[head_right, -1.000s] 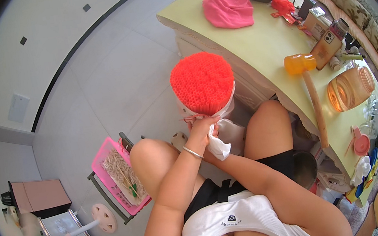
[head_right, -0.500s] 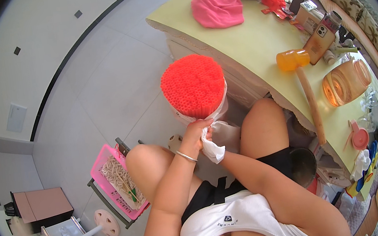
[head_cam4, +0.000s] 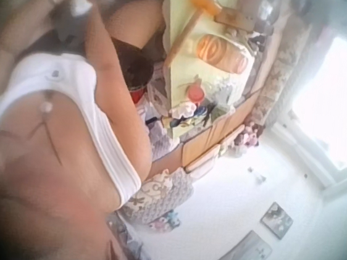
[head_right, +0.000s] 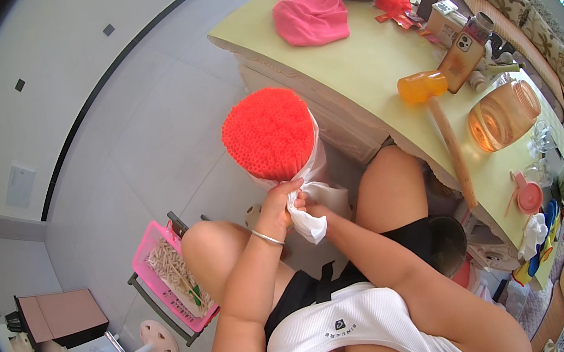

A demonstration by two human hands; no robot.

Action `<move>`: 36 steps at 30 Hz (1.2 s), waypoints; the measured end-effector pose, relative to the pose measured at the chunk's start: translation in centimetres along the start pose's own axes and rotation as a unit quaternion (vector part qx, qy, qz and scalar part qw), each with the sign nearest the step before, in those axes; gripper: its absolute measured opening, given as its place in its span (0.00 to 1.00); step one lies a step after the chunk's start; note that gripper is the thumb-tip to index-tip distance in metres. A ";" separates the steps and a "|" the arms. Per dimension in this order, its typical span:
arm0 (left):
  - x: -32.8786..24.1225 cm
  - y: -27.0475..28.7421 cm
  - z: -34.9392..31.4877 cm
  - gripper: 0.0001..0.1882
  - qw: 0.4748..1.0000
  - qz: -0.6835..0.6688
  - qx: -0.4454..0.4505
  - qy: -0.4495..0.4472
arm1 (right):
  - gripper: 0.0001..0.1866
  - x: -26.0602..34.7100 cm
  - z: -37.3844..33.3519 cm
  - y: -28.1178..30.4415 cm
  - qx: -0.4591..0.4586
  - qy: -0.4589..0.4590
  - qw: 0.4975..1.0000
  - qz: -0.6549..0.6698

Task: The person attaches red decorative components to a larger red heart-shaped craft piece by hand, individually placing the red parts into slots on the heart and then securing the base of the heart with white paper and string.

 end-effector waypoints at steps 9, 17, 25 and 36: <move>1.2 -0.1 0.2 0.08 0.999 -0.045 -0.004 -0.019 | 0.02 -2.2 4.8 0.4 -0.104 0.086 0.987 -0.093; 0.3 -0.2 -0.9 0.07 0.995 0.086 -0.031 -0.035 | 0.02 -1.3 5.2 2.6 -0.085 0.090 0.966 -0.228; -1.8 -1.2 -2.5 0.08 0.949 0.312 -0.019 -0.050 | 0.08 7.0 -6.7 3.0 -0.045 -0.061 0.973 -0.216; -1.0 -3.4 -4.6 0.16 0.753 0.560 -0.027 -0.345 | 0.10 14.9 -9.4 0.0 0.018 -0.072 0.995 -0.073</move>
Point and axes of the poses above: each hand's wrist, its own z-axis towards the middle knuckle, its own y-axis out of the back of the hand, x = y × z, the point moved 4 cm from there along z, towards the middle knuckle, and after that the axes turned 6 degrees about x, right-handed, at the moved point
